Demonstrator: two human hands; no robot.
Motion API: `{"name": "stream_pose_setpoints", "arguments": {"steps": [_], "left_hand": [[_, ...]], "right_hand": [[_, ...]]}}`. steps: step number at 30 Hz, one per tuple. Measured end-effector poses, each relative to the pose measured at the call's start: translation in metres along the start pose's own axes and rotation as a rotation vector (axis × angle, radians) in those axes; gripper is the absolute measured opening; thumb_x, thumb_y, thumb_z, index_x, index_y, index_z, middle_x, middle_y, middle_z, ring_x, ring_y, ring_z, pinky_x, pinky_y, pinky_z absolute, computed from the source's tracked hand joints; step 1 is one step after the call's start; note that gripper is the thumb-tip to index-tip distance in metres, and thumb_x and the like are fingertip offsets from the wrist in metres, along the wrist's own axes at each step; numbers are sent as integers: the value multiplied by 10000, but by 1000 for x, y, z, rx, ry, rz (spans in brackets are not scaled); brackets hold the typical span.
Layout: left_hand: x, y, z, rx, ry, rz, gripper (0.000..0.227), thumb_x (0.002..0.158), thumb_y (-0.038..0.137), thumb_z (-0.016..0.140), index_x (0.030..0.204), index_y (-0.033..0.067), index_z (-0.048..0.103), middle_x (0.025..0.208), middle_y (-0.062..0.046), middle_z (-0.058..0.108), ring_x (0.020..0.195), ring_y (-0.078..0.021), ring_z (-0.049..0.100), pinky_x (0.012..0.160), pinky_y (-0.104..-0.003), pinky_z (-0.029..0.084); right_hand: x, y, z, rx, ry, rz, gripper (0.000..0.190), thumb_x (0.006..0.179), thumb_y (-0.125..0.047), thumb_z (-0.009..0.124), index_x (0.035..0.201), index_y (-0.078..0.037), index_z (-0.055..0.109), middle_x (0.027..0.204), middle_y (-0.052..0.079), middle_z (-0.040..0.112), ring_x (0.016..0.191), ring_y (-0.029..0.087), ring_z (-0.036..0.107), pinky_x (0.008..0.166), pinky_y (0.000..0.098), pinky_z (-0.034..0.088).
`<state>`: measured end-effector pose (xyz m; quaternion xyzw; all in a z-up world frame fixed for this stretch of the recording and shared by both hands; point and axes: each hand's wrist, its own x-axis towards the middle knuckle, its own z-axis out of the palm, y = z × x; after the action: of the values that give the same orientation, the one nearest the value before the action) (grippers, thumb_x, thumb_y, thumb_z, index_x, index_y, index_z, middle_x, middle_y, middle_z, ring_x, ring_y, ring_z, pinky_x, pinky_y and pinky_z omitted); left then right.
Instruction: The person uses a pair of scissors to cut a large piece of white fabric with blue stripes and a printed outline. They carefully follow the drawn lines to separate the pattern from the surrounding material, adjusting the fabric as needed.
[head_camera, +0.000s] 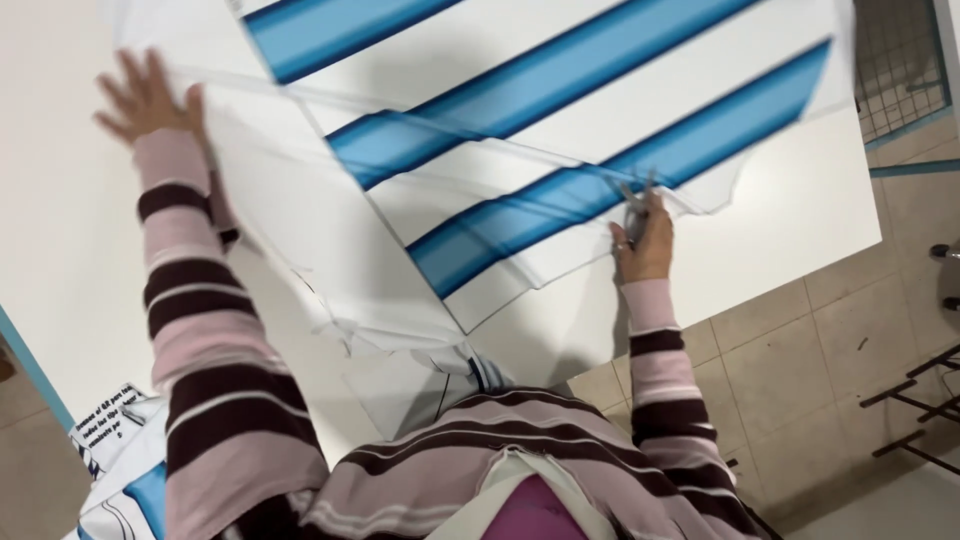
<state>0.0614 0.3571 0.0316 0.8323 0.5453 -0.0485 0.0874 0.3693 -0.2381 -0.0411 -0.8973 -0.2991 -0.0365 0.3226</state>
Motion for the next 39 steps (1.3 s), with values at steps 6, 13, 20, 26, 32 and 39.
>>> {"name": "stream_pose_setpoints", "arguments": {"steps": [6,13,20,26,32,39], "left_hand": [[-52,-35,16,17,-28,13,740,1092,559,314,1719,262,56,1783,-48,-68,1634,-366,-50,1295,-656,24],[-57,-63,70,-73,87,78,776,1131,575,444,1725,190,123,1776,-76,-24,1625,-363,-34,1323,-611,38],[-172,19,89,59,151,221,868,1026,555,574,1715,161,223,1759,-155,18,1590,-442,23,1226,-692,129],[-320,55,119,128,140,468,977,904,682,603,1670,184,255,1726,-166,111,1573,-443,94,1183,-750,108],[-345,10,44,150,73,585,682,973,544,613,1504,142,461,1568,-168,438,1409,-378,423,1090,-721,311],[-116,8,7,-83,101,242,630,1050,530,534,1563,181,422,1558,-151,431,1404,-382,424,1166,-580,312]], "right_hand": [[7,-5,6,-38,-12,-38,794,875,-126,881,1501,19,414,1331,244,589,1194,419,578,1015,479,512],[-37,16,-15,-108,37,-3,742,912,-158,862,1501,25,449,1309,243,617,1172,421,610,997,462,524],[-22,52,-42,-41,85,12,487,971,-104,828,1362,-1,556,1267,211,671,1174,385,676,1008,428,547],[46,60,-19,-78,29,-28,644,895,-108,910,1384,39,517,1236,233,659,1118,403,660,944,438,546],[117,66,-6,-50,20,-143,650,907,-80,919,1398,29,509,1256,231,651,1125,413,658,943,446,550],[264,73,51,-36,66,-243,645,845,-114,957,1314,21,535,1222,234,644,1084,441,635,905,479,532]]}}
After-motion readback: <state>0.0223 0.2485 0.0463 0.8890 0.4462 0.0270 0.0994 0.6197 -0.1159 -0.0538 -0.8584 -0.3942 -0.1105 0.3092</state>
